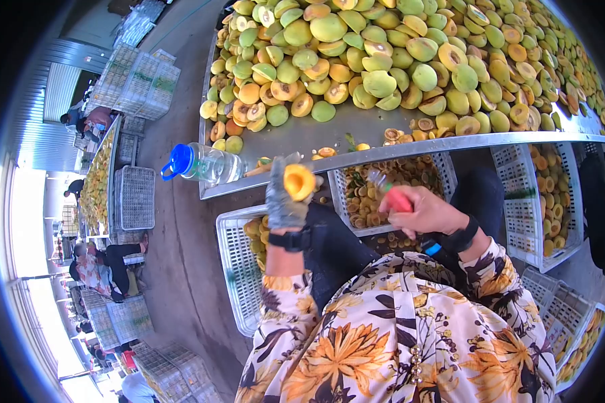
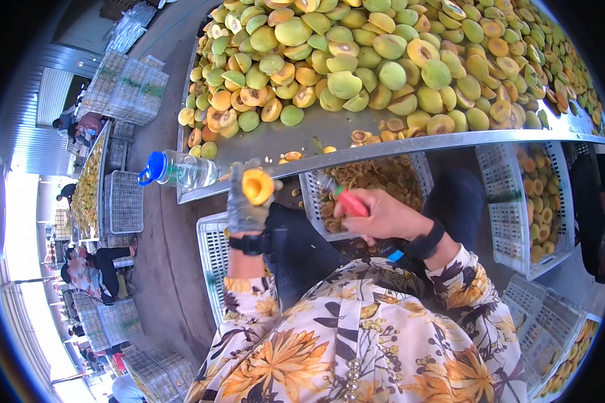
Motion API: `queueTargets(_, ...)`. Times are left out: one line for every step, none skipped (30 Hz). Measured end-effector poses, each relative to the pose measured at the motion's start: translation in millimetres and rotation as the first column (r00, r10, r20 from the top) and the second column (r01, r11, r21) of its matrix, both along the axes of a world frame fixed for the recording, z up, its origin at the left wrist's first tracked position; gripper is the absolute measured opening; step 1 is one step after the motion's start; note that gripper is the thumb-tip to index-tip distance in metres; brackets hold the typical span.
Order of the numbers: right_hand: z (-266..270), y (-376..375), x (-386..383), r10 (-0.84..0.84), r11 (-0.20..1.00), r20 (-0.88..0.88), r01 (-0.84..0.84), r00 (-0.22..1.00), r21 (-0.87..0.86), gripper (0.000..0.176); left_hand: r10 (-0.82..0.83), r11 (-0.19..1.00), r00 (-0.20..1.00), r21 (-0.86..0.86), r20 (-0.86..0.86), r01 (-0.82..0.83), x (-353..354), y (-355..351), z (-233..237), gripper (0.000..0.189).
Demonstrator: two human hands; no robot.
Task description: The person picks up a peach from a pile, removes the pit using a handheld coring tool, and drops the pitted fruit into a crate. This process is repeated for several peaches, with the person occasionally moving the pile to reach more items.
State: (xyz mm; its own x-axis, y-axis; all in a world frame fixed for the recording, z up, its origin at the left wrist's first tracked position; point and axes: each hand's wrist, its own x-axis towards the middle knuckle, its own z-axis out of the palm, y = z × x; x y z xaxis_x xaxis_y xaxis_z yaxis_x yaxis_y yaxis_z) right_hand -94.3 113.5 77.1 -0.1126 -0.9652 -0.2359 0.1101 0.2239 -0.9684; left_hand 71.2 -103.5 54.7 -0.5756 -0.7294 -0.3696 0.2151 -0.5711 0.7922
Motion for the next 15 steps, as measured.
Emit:
queueTargets(-17.3,0.2,-2.4,-0.006,0.997,-0.581,-0.039,0.814,-0.065,0.014,0.005,1.0,1.0,-0.027,-0.018,-0.005,20.5,-3.2,-2.5,0.046)
queueTargets(-36.3,5.0,-1.4,-0.01,0.997,-0.583,-0.037,0.812,-0.068,0.014,0.083,0.758,0.975,-0.648,0.208,0.074,46.3,-7.7,-15.8,0.043)
queueTargets(-55.6,12.3,2.7,-0.018,1.0,-0.842,0.026,0.539,-0.004,0.015,0.28,0.185,0.907,-0.944,0.316,0.272,72.7,-15.7,-30.7,0.04)
queueTargets(-63.8,15.2,3.4,0.009,0.993,-0.982,0.111,0.186,0.03,0.016,0.215,0.605,0.879,-0.765,0.425,0.222,99.7,-29.2,-37.2,0.037)
queueTargets(-60.7,14.7,1.1,-0.001,0.993,-0.984,0.116,0.179,0.02,0.016,0.107,0.898,0.86,-0.42,0.498,0.132,110.0,-36.2,-27.3,0.034)
queueTargets(-55.9,15.4,1.1,0.058,0.994,-0.943,0.064,0.327,0.083,0.02,0.141,0.835,0.65,-0.442,0.747,0.327,117.4,-40.6,-22.3,0.035)
queueTargets(-51.9,17.0,3.2,0.122,0.99,-0.875,0.005,0.469,0.14,0.024,0.21,0.764,0.368,-0.387,0.906,0.517,117.8,-39.8,-5.8,0.035)
queueTargets(-48.5,15.9,5.4,0.081,0.996,-0.877,-0.018,0.474,0.082,0.022,0.271,0.695,0.521,-0.539,0.809,0.475,128.7,-54.7,-21.5,0.038)
queueTargets(-48.5,14.5,8.2,0.079,0.997,-0.877,-0.012,0.473,0.083,0.022,0.243,0.731,0.66,-0.582,0.711,0.358,111.2,-63.2,-15.6,0.039)
queueTargets(-49.0,11.9,9.3,0.086,0.996,-0.874,-0.02,0.478,0.087,0.022,0.187,0.72,0.583,-0.514,0.791,0.466,94.3,-75.6,-5.3,0.036)
queueTargets(-48.6,9.5,9.3,0.089,0.996,-0.873,-0.027,0.48,0.087,0.022,0.193,0.515,0.634,-0.627,0.749,0.584,69.9,-90.6,-6.3,0.036)
queueTargets(-46.9,9.1,9.6,0.028,1.0,-0.868,-0.019,0.496,0.021,0.021,0.183,0.273,0.684,-0.705,0.706,0.655,43.8,-105.3,-7.4,0.036)
queueTargets(-45.6,9.9,9.6,0.019,1.0,-0.871,-0.013,0.49,0.015,0.021,0.148,0.173,0.7,-0.715,0.699,0.677,14.3,-114.6,-2.2,0.038)
queueTargets(-44.2,11.9,8.3,-0.005,1.0,-0.855,-0.023,0.518,-0.021,0.02,0.111,0.07,0.714,-0.722,0.692,0.689,-17.9,-120.9,2.7,0.041)
queueTargets(-42.3,14.8,7.1,-0.031,0.998,-0.839,-0.031,0.544,-0.056,0.02,0.176,0.183,0.565,-0.591,0.806,0.786,-53.2,-124.0,4.8,0.044)
